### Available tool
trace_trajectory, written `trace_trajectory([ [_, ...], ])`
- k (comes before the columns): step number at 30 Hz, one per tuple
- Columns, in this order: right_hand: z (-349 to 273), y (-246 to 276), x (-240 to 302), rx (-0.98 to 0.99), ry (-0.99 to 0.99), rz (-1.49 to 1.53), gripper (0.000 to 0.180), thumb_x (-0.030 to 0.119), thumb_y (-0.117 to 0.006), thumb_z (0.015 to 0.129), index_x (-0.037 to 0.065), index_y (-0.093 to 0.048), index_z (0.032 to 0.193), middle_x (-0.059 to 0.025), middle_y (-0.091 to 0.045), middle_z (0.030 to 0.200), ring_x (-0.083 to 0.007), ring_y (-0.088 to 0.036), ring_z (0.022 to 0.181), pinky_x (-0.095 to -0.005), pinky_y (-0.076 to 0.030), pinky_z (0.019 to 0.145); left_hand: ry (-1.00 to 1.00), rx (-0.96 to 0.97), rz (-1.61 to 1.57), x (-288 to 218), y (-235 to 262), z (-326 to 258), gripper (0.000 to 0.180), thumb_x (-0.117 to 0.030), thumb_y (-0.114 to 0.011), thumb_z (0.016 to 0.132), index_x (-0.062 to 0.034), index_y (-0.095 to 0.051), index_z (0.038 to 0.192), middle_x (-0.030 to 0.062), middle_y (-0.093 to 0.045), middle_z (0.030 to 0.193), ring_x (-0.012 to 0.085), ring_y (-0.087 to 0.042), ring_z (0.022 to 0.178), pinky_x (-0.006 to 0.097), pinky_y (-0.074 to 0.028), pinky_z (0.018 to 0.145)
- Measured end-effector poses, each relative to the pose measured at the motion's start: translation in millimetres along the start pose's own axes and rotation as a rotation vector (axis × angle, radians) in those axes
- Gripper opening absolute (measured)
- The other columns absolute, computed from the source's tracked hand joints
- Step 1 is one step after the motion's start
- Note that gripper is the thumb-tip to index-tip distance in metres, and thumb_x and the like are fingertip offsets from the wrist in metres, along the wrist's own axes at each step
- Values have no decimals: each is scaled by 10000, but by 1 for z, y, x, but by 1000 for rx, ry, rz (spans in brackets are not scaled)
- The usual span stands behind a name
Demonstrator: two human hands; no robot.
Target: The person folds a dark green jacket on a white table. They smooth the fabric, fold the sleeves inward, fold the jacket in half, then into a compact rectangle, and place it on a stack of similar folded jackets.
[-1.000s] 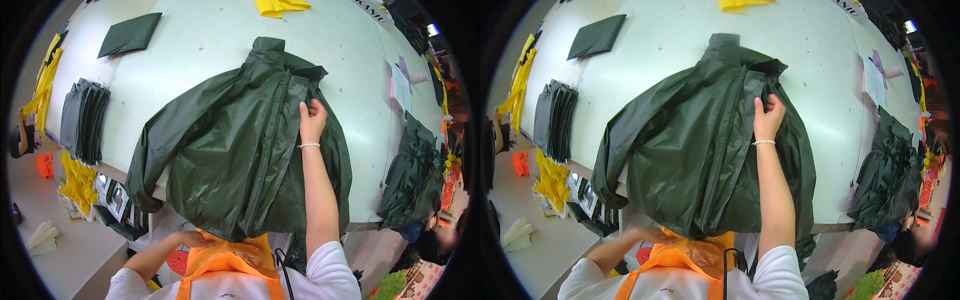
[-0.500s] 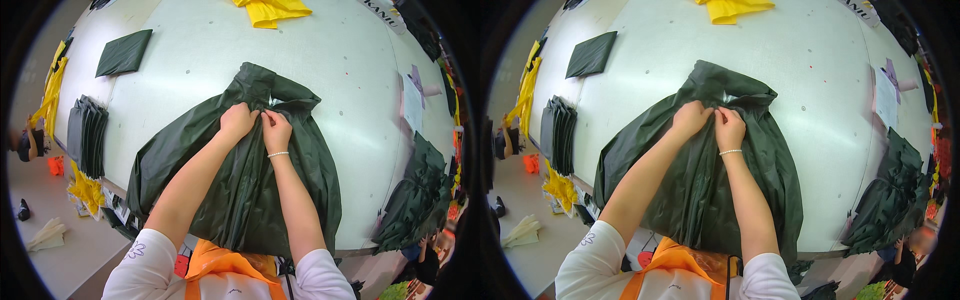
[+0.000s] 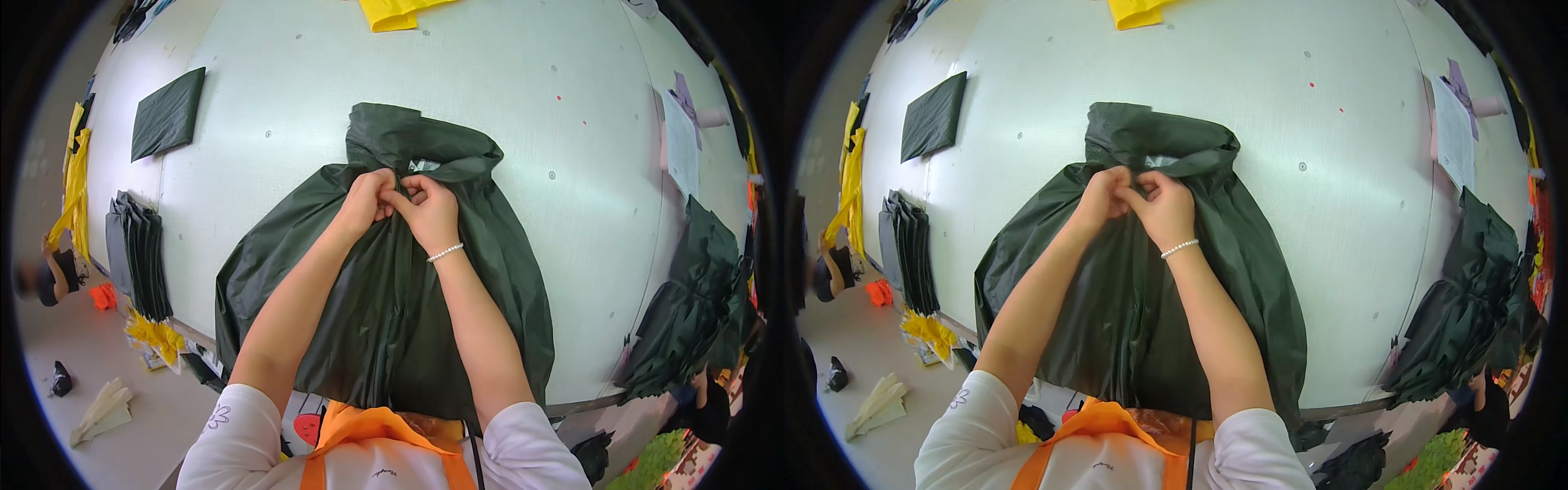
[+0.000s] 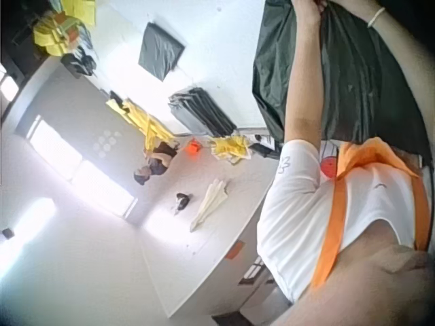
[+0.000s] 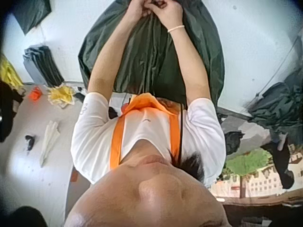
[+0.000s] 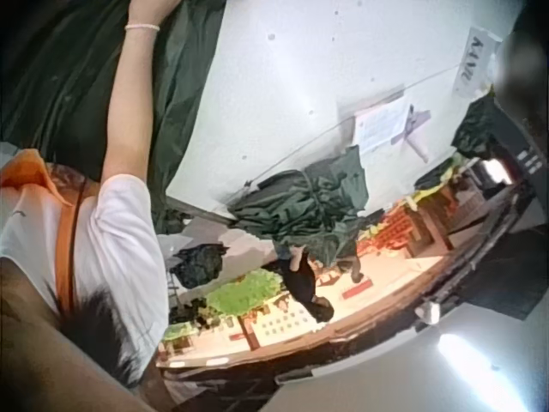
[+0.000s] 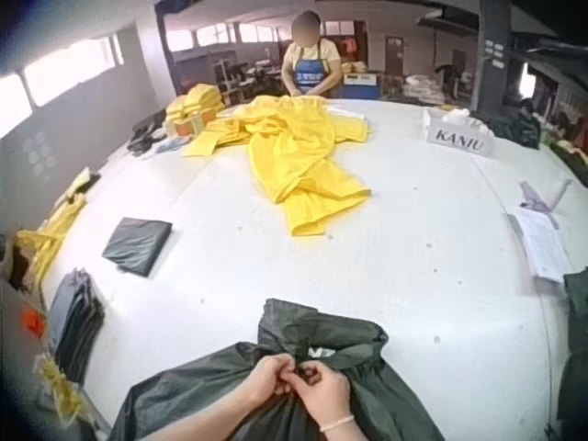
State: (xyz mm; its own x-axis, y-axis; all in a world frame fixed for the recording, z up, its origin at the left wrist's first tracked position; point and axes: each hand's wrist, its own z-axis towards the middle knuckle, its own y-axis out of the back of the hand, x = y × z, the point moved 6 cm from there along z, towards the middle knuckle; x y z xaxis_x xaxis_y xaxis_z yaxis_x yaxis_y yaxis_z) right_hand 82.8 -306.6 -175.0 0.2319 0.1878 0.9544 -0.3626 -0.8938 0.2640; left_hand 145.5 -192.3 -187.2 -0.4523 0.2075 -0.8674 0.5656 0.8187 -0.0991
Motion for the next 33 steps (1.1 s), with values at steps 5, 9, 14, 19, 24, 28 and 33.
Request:
trace_trajectory([
  [5,9,-3,0,69,-19,71,320,224,-776,699,-26,-652,857,-106,-637,681,-173,-589,586,-288,-480,591,-45,38,-166,1,-3,-6,250,-354,-303,884,-142,-385,781,30,-509,600,100,-471,476,205,-286,389],
  [9,12,-11,-12,18,-4,68,237,175,-724,770,-32,-640,849,-73,-611,651,-134,-543,578,-270,-451,561,-126,-57,-85,-1,-1,-12,205,-260,-375,908,-85,-432,817,60,-525,572,91,-437,446,207,-320,412],
  [14,-6,1,8,-69,108,-91,323,253,-666,815,-28,-625,970,-208,-635,932,-307,-631,807,-369,-490,710,-479,-505,744,-15,-12,-96,381,-136,-574,833,-25,-473,1183,154,-576,1055,269,-563,944,364,-454,807],
  [19,-140,49,32,-96,198,-654,683,239,-673,795,4,-353,1351,-289,-313,1395,-455,-352,1231,-509,-308,1005,-241,-481,1392,47,37,-224,734,-363,-625,809,-96,-323,1422,147,-253,1494,382,-264,1342,549,-246,1045],
  [24,-246,130,-49,-104,-110,-957,752,270,-608,850,48,-219,1454,-229,-137,1512,-400,-170,1385,-517,-183,1095,-19,-480,1344,86,117,-253,788,-405,-610,822,-146,-239,1467,180,-220,1498,446,-241,1324,516,-234,1065],
  [28,-200,144,-48,-133,-4,-1045,690,313,-536,896,70,-222,1460,-169,-172,1523,-355,-187,1392,-496,-187,1101,-213,-415,1138,79,139,-206,794,-363,-618,835,-108,-215,1470,242,-250,1466,461,-233,1324,488,-164,1103],
  [33,-101,151,-41,-167,236,-1043,666,387,-523,908,100,-266,1450,-143,-222,1512,-316,-211,1391,-487,-205,1101,-424,-491,1268,36,164,-139,745,-415,-616,844,-151,-275,1452,196,-241,1488,418,-196,1360,469,-221,1098],
])
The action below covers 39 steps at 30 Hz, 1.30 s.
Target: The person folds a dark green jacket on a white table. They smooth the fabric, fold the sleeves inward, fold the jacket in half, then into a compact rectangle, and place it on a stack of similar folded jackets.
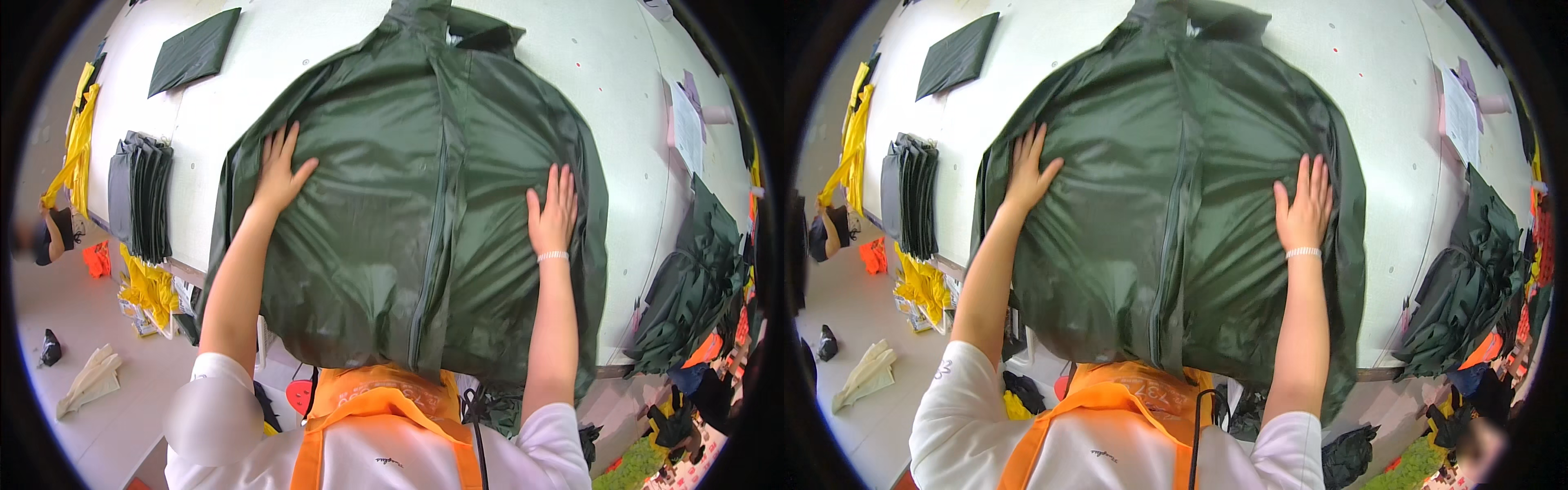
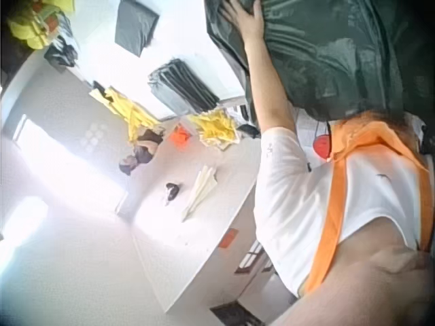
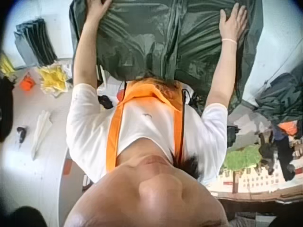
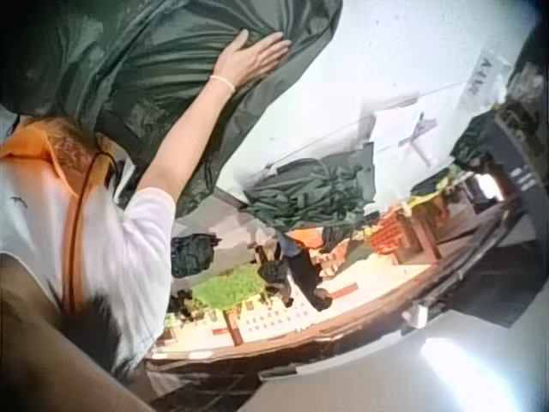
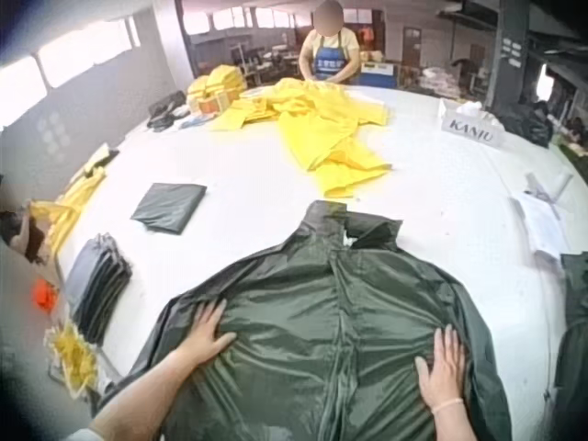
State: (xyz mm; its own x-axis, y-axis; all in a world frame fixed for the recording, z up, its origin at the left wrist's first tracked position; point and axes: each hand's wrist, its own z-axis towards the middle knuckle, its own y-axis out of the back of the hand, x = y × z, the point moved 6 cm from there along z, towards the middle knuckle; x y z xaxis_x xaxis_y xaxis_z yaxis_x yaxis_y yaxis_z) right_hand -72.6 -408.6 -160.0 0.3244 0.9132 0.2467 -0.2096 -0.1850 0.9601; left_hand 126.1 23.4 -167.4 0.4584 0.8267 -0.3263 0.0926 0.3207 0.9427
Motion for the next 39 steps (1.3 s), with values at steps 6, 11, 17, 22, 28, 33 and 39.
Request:
trace_trajectory([
  [6,66,13,65,-255,86,304,354,299,-576,863,4,-632,1050,-169,-595,1105,-351,-543,1011,-433,-428,887,-107,-362,291,-86,21,64,473,-293,-649,803,-61,-523,1195,153,-535,1212,314,-496,1138,392,-454,862],
  [11,98,-21,120,152,-195,500,355,337,-666,775,-6,-676,865,-191,-658,856,-359,-628,818,-408,-495,745,200,192,10,-173,-15,95,491,-509,-612,785,-20,-652,806,161,-658,849,328,-643,799,423,-501,693],
  [17,93,-15,167,91,33,631,163,95,-556,808,2,-671,877,-213,-639,859,-394,-603,841,-452,-486,762,288,326,-132,-153,-54,111,484,-482,-632,749,-1,-681,765,195,-663,785,351,-640,741,418,-498,669],
  [22,85,-34,170,-28,-7,634,165,91,-560,797,-1,-675,871,-199,-642,865,-384,-611,802,-443,-495,745,88,369,-640,-142,-61,103,210,-166,-671,760,35,-622,792,86,-614,684,135,-551,614,296,-457,597],
  [28,82,-38,174,-48,-39,778,214,185,-653,770,-12,-656,855,-192,-641,825,-361,-622,757,-410,-504,691,-11,240,-706,-149,-53,87,154,-111,-612,728,-4,-558,823,98,-564,640,172,-528,584,311,-439,574],
  [33,90,-62,166,47,-131,850,288,269,-723,749,7,-619,811,-150,-641,740,-304,-614,669,-346,-480,617,-82,312,-893,-147,-53,82,218,-111,-594,681,-6,-581,871,76,-567,696,154,-529,641,303,-443,600],
  [39,93,-71,173,50,-126,580,213,266,-615,826,65,-622,896,-114,-653,841,-324,-625,817,-415,-480,698,189,-23,-1125,-114,-44,30,405,-31,-579,764,13,-505,1159,125,-606,992,176,-604,880,290,-479,805],
])
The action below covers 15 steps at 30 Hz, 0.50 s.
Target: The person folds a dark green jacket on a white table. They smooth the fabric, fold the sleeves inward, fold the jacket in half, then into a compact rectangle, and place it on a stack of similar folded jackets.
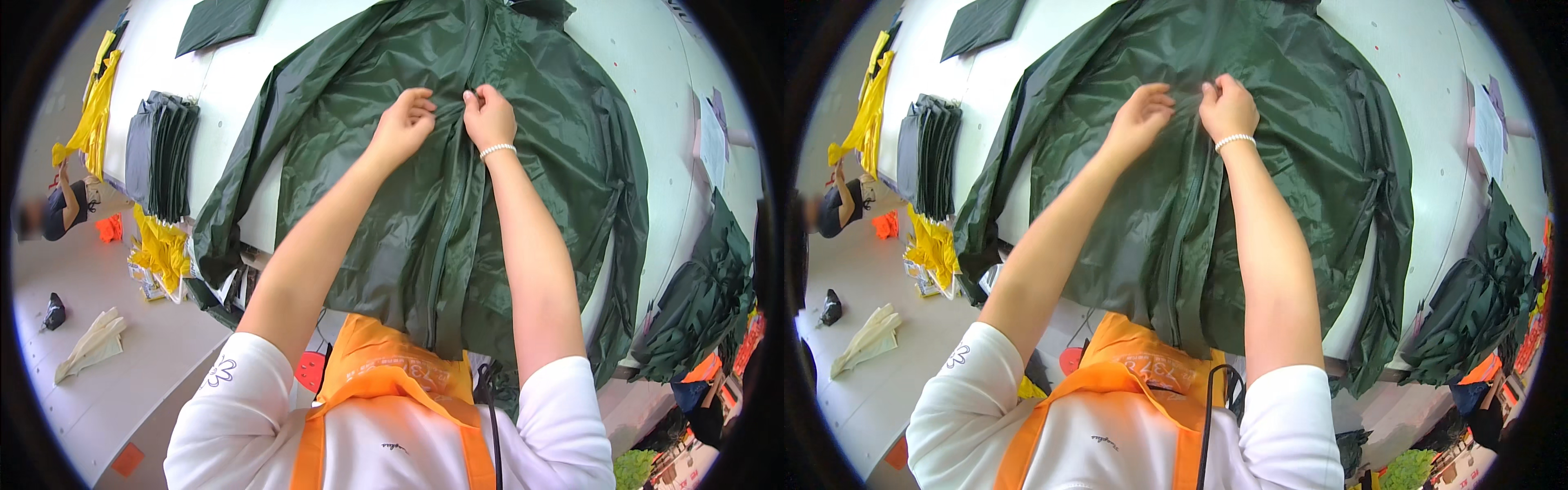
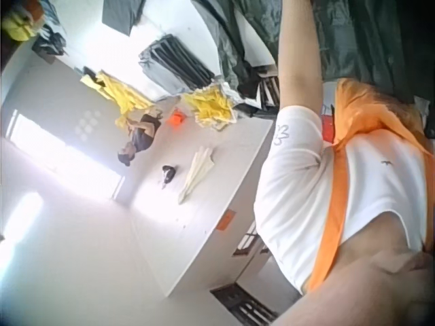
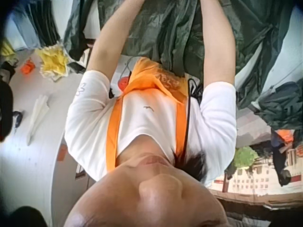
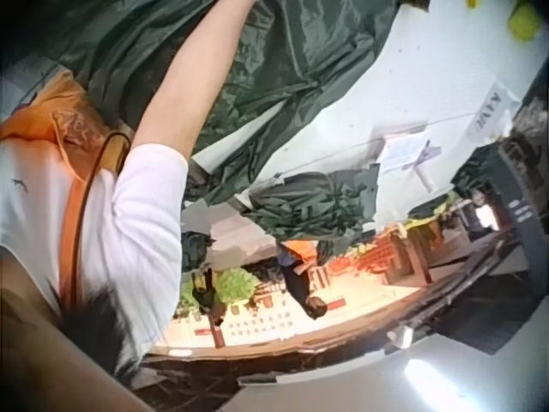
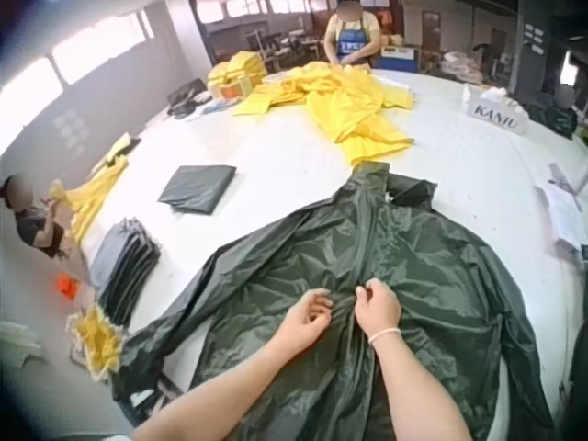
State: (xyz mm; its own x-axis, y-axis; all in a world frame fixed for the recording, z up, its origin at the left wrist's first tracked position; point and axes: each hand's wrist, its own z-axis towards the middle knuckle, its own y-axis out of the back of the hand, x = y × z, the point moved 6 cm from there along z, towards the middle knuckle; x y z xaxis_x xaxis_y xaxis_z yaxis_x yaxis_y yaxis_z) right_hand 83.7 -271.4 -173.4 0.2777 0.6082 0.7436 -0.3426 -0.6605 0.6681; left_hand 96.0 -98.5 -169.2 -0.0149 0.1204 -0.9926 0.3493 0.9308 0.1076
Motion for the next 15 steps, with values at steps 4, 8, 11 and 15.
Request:
trace_trajectory([
  [4,8,6,0,-24,-45,-138,296,304,-592,841,53,-594,998,-126,-628,1025,-335,-595,945,-439,-476,775,-414,-39,630,-53,-6,-133,348,-71,-655,709,-51,-555,1041,131,-576,1065,317,-540,1031,391,-422,863],
  [8,-22,12,10,-16,68,-116,532,300,-644,807,-6,-484,1211,-221,-556,1157,-381,-526,1076,-434,-438,903,-159,52,809,-38,-14,-205,413,-307,-739,718,-54,-543,979,95,-545,966,294,-531,902,388,-400,762],
  [11,-101,21,15,77,16,-48,742,263,-688,776,-54,-332,1345,-287,-477,1247,-421,-451,1176,-426,-375,1000,-43,42,1000,-32,-14,-195,436,-464,-661,778,-54,-554,880,96,-550,858,298,-545,812,405,-406,708],
  [15,-212,53,-20,-6,-239,144,503,367,-714,766,-62,-578,990,-244,-643,915,-391,-616,881,-400,-477,751,119,267,1221,-28,-28,-163,731,-725,-552,707,-15,-636,858,106,-667,787,245,-657,750,380,-459,678],
])
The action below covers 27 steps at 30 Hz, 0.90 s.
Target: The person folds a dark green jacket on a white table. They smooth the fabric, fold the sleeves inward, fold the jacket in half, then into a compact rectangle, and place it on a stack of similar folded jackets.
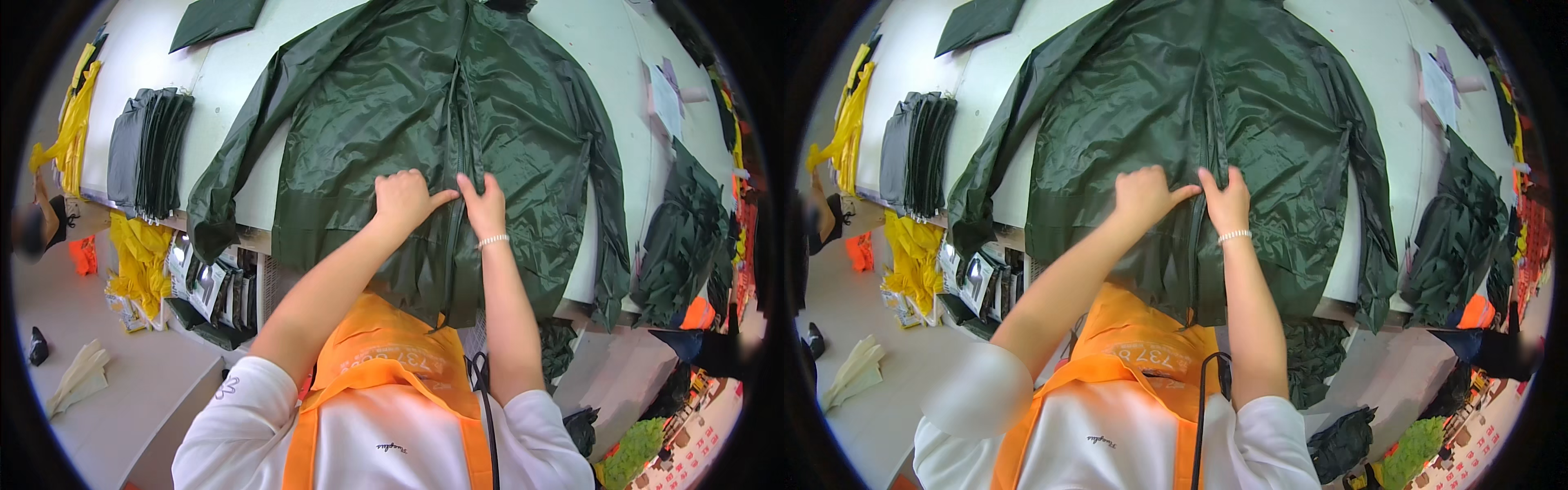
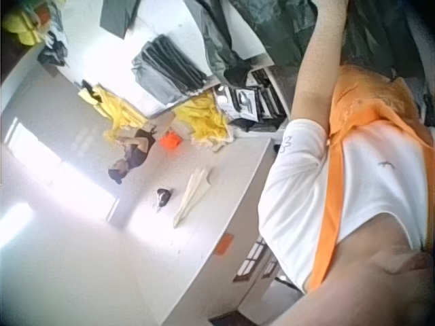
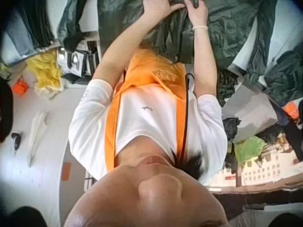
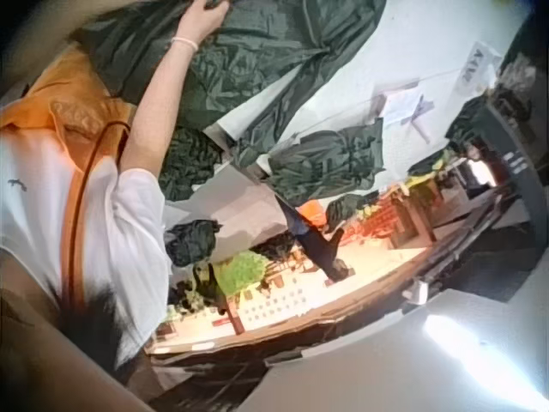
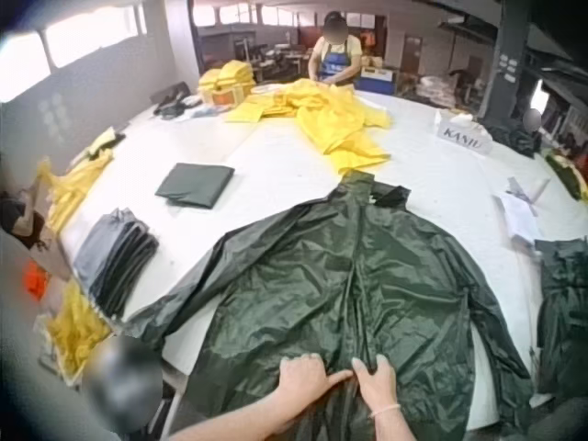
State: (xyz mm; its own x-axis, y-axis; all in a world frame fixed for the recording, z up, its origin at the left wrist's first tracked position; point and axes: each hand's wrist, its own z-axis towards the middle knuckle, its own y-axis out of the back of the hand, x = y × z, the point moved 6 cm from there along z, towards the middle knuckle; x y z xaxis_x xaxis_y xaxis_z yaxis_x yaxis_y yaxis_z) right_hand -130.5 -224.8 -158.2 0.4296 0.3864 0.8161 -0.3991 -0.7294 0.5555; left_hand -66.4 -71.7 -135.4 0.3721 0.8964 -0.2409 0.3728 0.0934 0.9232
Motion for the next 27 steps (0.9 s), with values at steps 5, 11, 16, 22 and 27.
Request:
trace_trajectory([
  [5,-56,28,-31,-59,-89,37,231,198,-637,842,-27,-627,895,-164,-628,722,-215,-543,585,-310,-451,611,-137,-86,24,-25,-4,2,559,-580,-624,756,-29,-633,852,117,-669,789,256,-663,745,390,-480,641],
  [11,-59,25,34,-118,130,-235,235,137,-605,823,-16,-661,993,-210,-651,797,-379,-612,720,-431,-483,682,-126,85,-138,-31,-19,10,541,-556,-650,749,-24,-667,845,154,-676,853,294,-666,813,380,-523,675],
  [16,-58,44,0,-61,36,-236,246,184,-677,785,-11,-667,934,-180,-617,667,-344,-603,627,-406,-465,594,-83,131,-82,1,-7,3,680,-661,-701,611,-12,-682,815,143,-676,850,296,-659,838,380,-523,702],
  [22,-70,46,-3,-85,-31,-268,173,124,-646,801,14,-656,935,-154,-619,695,-331,-613,668,-394,-479,625,-71,94,-11,25,-3,-14,677,-669,-697,608,-18,-678,795,139,-671,815,293,-659,787,368,-522,668],
  [27,-66,27,24,-113,239,-215,165,91,-634,791,7,-662,931,-171,-619,863,-365,-599,793,-405,-486,708,-55,132,-140,-5,2,-10,671,-655,-648,700,5,-680,817,160,-675,847,296,-660,808,378,-517,676],
])
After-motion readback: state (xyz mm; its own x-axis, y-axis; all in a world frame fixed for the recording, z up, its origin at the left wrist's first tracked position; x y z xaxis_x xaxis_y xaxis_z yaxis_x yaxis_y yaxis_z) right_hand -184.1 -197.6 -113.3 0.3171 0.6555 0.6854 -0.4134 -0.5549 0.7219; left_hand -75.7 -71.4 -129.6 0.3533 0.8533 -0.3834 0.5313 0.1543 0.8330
